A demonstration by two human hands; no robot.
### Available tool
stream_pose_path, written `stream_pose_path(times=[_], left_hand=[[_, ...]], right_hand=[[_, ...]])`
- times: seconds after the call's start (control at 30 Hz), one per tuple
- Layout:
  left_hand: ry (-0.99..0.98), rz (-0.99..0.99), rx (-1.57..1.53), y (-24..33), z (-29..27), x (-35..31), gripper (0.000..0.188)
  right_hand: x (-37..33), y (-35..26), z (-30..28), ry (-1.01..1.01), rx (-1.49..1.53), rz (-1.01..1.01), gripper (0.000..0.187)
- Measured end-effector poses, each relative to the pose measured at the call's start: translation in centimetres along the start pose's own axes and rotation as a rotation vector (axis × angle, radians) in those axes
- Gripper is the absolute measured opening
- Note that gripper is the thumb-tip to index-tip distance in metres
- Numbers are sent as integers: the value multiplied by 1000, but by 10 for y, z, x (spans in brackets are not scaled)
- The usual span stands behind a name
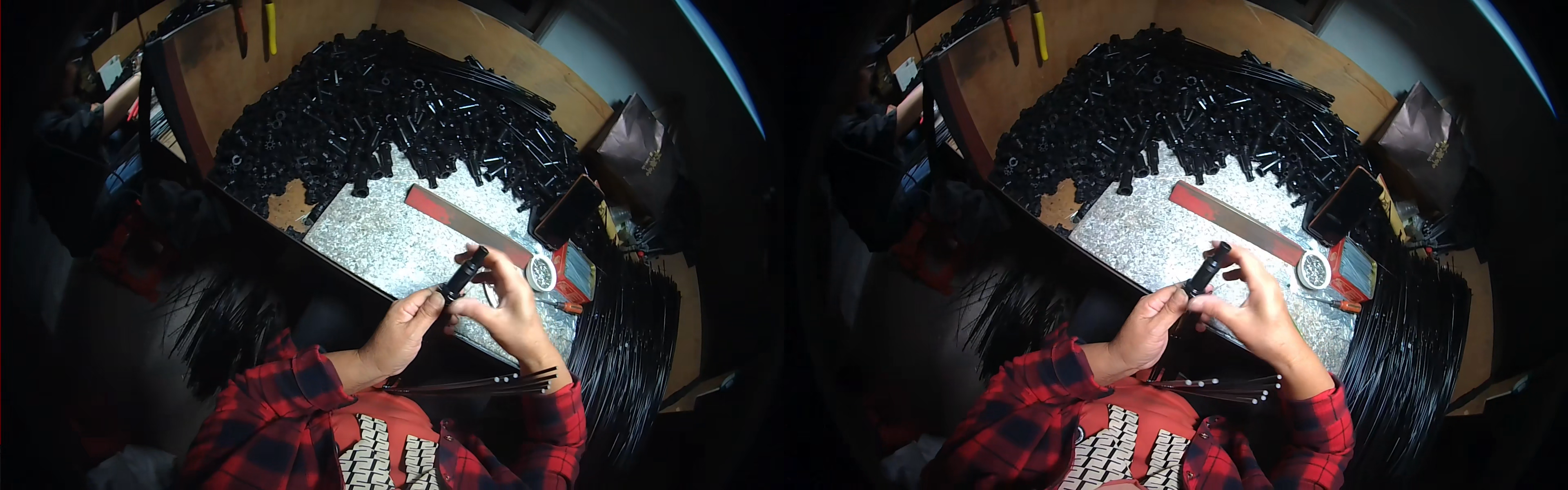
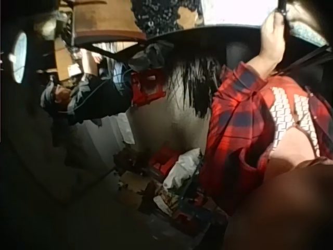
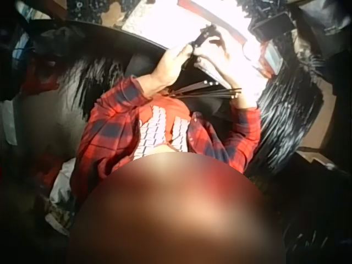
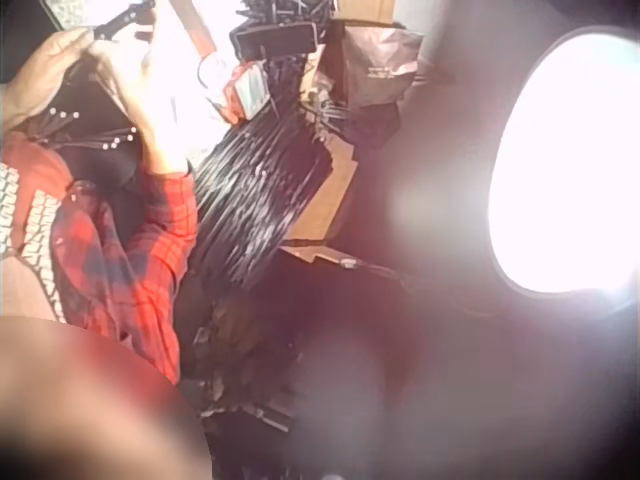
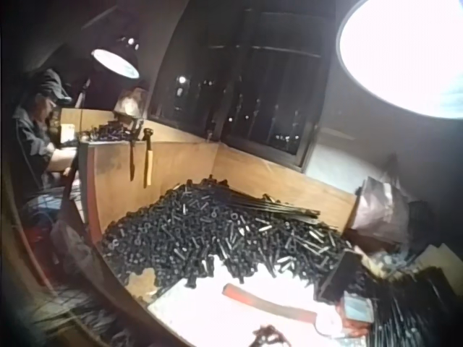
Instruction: Stripping insulation from wires and assembling them into connectors at a workbench.
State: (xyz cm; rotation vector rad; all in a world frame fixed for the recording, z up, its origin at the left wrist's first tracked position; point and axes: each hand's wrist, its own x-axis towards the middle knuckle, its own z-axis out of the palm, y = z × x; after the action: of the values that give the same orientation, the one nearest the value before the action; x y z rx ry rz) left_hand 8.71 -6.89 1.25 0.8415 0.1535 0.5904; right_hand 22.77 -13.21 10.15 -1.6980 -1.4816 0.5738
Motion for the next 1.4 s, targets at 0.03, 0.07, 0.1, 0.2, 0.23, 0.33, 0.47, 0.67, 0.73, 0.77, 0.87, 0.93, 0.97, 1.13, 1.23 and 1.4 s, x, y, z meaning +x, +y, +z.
stream_pose_path(times=[0.03,0.07,0.1,0.2,0.23,0.33,0.47,0.67,0.73,0.77,0.87,0.93,0.97,1.13,1.23,1.4], left_hand=[[-11,-6,4,-1,-2,-1,32],[8,-9,-2,1,-1,-1,32],[26,-12,-7,2,0,-1,32],[32,-21,-9,3,2,-1,33],[23,-35,-28,3,1,-1,34],[10,-15,21,4,1,-2,37],[-41,-31,41,5,-1,-1,38],[-92,-57,-7,1,-2,-1,38],[-114,-47,-9,2,-4,-1,38],[-103,-61,-13,3,-4,-1,38],[-100,-74,-17,2,-7,0,38],[-108,-72,-16,2,-8,-1,38],[-99,-65,-2,2,-6,-1,38],[-88,-29,6,3,-2,-1,37],[-66,-43,-8,5,-2,0,37],[-86,-55,7,4,-6,0,36]], right_hand=[[-4,-3,4,3,-25,30,54],[-4,-2,5,-24,-96,-23,45],[-5,-1,5,-52,-168,-75,37],[-7,-3,4,-36,-64,-16,28],[-6,-3,2,-48,-63,-68,28],[-5,-7,-4,-96,-46,17,26],[-4,-3,-7,-152,-3,26,26],[1,-7,-17,-218,-73,-115,25],[1,-5,-15,-204,-62,-123,25],[2,-4,-13,-199,-53,-129,25],[2,1,-10,-193,-41,-103,27],[1,4,-10,-175,-69,-122,28],[1,4,-12,-183,-66,-142,28],[2,6,-11,-203,-21,-188,26],[1,10,-8,-159,-19,-246,25],[-3,7,-5,-152,-3,-140,25]])
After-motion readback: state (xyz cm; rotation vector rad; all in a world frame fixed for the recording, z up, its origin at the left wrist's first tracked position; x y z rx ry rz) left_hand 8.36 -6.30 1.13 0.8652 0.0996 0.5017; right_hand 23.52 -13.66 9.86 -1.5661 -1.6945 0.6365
